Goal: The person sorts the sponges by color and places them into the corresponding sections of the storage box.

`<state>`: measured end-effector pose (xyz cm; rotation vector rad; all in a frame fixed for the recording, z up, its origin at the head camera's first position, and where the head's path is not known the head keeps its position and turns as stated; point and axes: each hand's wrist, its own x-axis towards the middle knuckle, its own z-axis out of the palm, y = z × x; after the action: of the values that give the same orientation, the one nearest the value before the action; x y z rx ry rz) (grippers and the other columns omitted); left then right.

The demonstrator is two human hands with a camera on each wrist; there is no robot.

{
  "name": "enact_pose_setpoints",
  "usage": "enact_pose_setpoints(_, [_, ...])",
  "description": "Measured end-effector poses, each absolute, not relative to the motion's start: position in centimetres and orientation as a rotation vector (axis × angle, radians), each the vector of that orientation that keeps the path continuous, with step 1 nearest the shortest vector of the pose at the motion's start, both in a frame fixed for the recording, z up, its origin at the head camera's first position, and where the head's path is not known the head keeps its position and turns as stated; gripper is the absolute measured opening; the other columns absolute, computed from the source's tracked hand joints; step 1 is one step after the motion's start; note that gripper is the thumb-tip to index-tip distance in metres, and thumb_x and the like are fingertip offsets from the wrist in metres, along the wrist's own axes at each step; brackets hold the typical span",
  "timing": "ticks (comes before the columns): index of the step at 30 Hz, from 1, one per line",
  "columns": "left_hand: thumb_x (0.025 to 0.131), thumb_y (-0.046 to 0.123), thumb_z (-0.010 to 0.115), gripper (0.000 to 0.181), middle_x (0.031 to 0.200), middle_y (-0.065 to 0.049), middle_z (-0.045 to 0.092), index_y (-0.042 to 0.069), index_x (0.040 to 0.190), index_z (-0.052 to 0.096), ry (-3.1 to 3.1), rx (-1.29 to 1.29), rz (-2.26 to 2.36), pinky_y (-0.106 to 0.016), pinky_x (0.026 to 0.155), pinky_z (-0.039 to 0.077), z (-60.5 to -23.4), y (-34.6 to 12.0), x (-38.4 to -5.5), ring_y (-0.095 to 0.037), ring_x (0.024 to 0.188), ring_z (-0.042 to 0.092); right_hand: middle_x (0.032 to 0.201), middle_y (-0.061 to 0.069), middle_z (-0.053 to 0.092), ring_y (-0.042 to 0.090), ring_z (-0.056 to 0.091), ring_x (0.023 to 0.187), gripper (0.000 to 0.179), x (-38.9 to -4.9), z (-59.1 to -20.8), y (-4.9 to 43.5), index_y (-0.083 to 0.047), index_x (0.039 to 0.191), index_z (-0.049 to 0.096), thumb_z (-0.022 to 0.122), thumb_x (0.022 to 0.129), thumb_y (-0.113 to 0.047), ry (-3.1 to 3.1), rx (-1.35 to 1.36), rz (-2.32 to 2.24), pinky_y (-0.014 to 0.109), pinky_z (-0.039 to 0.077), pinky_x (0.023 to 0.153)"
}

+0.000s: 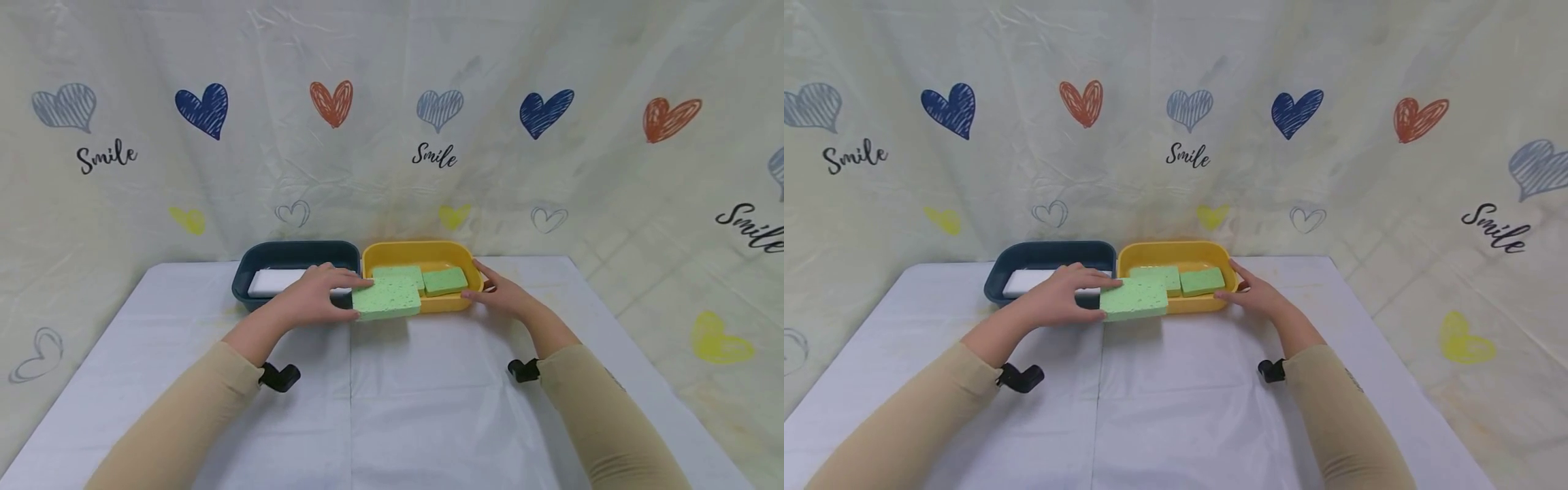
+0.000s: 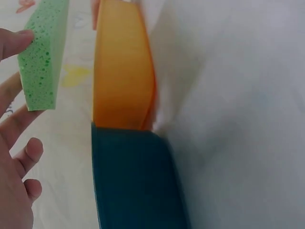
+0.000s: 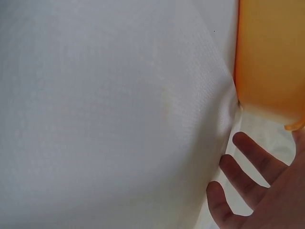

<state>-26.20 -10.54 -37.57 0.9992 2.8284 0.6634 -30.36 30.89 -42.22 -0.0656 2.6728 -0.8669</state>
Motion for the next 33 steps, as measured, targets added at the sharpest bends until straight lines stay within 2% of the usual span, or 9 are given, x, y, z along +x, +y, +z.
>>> enact_pose_setpoints(8, [0.085, 0.053, 0.071, 0.059, 0.142, 0.009, 0.055, 0.042, 0.140, 0.055, 2.886, 0.978, 0.554, -0.042, 0.098, 0.032, -37.1, -6.4, -29.9, -0.019, 0.116, 0.045, 0.139, 0.025, 0.046, 0.040, 0.047, 0.122, 0.099, -30.3, -42.2, 31.0, -0.031, 0.161, 0.005, 0.065, 0.088, -0.062, 2.677, -0.067, -0.860, 0.060, 0.039, 0.104])
enact_pose_setpoints(14, [0.087, 0.052, 0.069, 0.058, 0.147, 0.010, 0.050, 0.045, 0.142, 0.052, 2.859, 0.914, 0.575, -0.047, 0.114, 0.023, -37.0, -3.7, -32.2, -0.022, 0.136, 0.038, 0.140, 0.024, 0.046, 0.040, 0.047, 0.123, 0.101, -30.3, -42.2, 31.1, -0.031, 0.161, 0.006, 0.065, 0.086, -0.064, 2.679, -0.073, -0.863, 0.060, 0.039, 0.104])
enact_pose_setpoints(17, [0.088, 0.050, 0.070, 0.057, 0.148, 0.009, 0.049, 0.044, 0.142, 0.052, 2.833, 0.874, 0.590, -0.048, 0.117, 0.017, -37.1, -2.6, -32.9, -0.024, 0.140, 0.034, 0.140, 0.024, 0.046, 0.039, 0.047, 0.123, 0.103, -30.3, -42.2, 31.1, -0.032, 0.161, 0.006, 0.065, 0.084, -0.066, 2.679, -0.073, -0.875, 0.060, 0.038, 0.104])
enact_pose_setpoints(28, [0.089, 0.050, 0.070, 0.058, 0.150, 0.008, 0.047, 0.044, 0.143, 0.051, 2.808, 0.736, 0.465, -0.050, 0.116, 0.018, -38.3, -0.4, -34.9, -0.030, 0.141, 0.031, 0.140, 0.024, 0.046, 0.038, 0.047, 0.122, 0.104, -30.4, -42.3, 31.0, -0.033, 0.161, 0.007, 0.066, 0.082, -0.069, 2.679, -0.066, -0.889, 0.058, 0.039, 0.105])
enact_pose_setpoints(33, [0.089, 0.048, 0.071, 0.058, 0.149, 0.008, 0.049, 0.042, 0.143, 0.052, 2.794, 0.738, 0.396, -0.051, 0.118, 0.012, -39.1, 0.1, -35.4, -0.031, 0.142, 0.030, 0.139, 0.024, 0.046, 0.039, 0.048, 0.121, 0.103, -30.3, -42.3, 30.9, -0.032, 0.161, 0.007, 0.065, 0.084, -0.067, 2.680, -0.060, -0.887, 0.058, 0.040, 0.104])
